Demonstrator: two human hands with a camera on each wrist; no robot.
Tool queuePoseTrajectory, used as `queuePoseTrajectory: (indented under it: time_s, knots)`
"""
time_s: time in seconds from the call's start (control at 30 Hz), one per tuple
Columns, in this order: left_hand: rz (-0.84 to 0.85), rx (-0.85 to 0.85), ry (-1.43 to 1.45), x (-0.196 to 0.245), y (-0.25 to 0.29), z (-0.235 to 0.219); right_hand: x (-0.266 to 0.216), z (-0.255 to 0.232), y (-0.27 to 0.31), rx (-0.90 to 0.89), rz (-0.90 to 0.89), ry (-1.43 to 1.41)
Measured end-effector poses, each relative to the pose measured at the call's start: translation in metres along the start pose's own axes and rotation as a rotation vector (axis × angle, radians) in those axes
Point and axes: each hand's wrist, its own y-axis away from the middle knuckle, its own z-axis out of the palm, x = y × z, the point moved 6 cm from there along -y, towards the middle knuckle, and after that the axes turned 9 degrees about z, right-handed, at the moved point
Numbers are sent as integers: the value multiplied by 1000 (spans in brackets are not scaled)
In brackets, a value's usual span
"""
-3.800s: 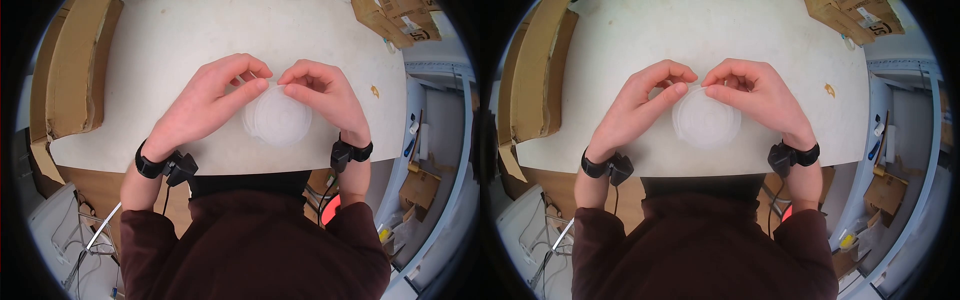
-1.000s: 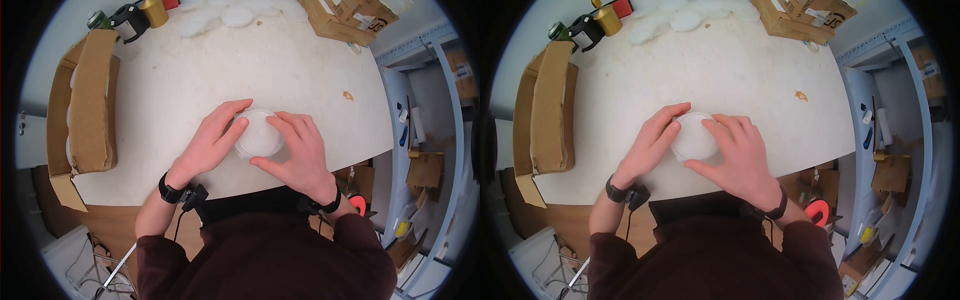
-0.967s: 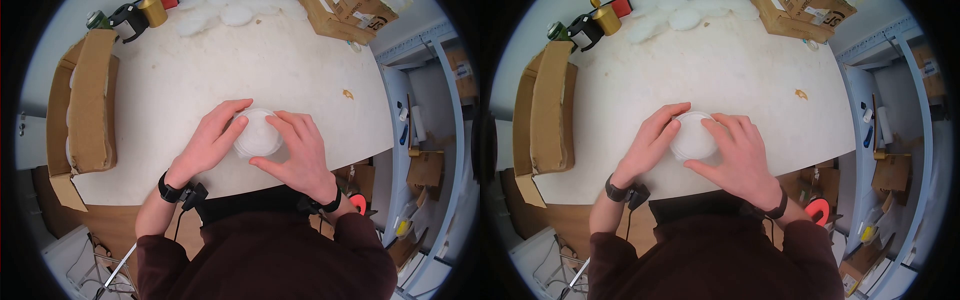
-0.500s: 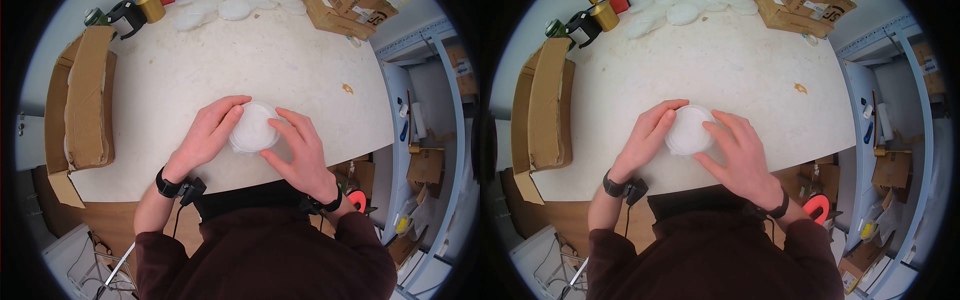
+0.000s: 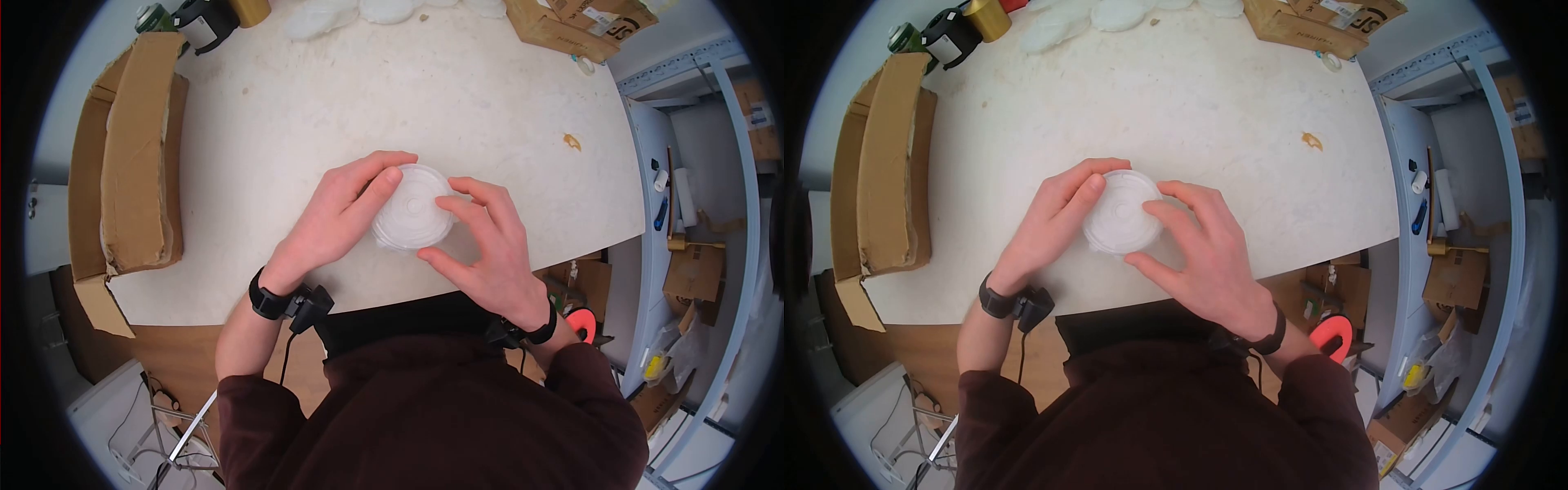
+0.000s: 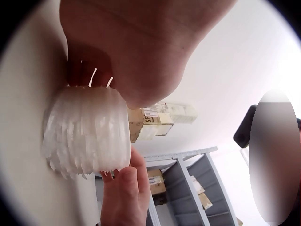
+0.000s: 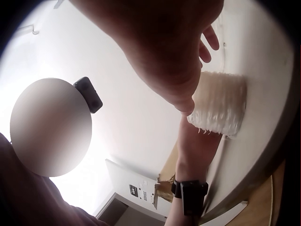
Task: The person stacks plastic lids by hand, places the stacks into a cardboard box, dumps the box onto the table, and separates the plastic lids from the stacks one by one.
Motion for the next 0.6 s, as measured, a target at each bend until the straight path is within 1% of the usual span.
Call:
queuePoseTrajectory:
  time_s: [0.2, 0.27, 0.4, 0.47, 0.5, 0.57, 0.6]
  knots:
    - [-5, -5, 26, 3, 0, 1, 0, 3, 1, -26, 9, -41]
    - [-38, -51, 4, 2, 1, 2, 0, 4, 1, -32, 18, -31]
    - [-10, -27, -29, 2, 0, 2, 2, 3, 0, -44, 31, -35]
    - [2, -13, -51, 1, 1, 2, 6, 1, -4, -121, 68, -87]
    - [9, -10, -51, 3, 0, 1, 8, -4, -10, -119, 62, -82]
    - [-7, -43, -87, 5, 0, 1, 15, -18, -36, -41, 33, -26]
    - [-2, -40, -91, 6, 1, 1, 21, -20, -51, -38, 26, -26]
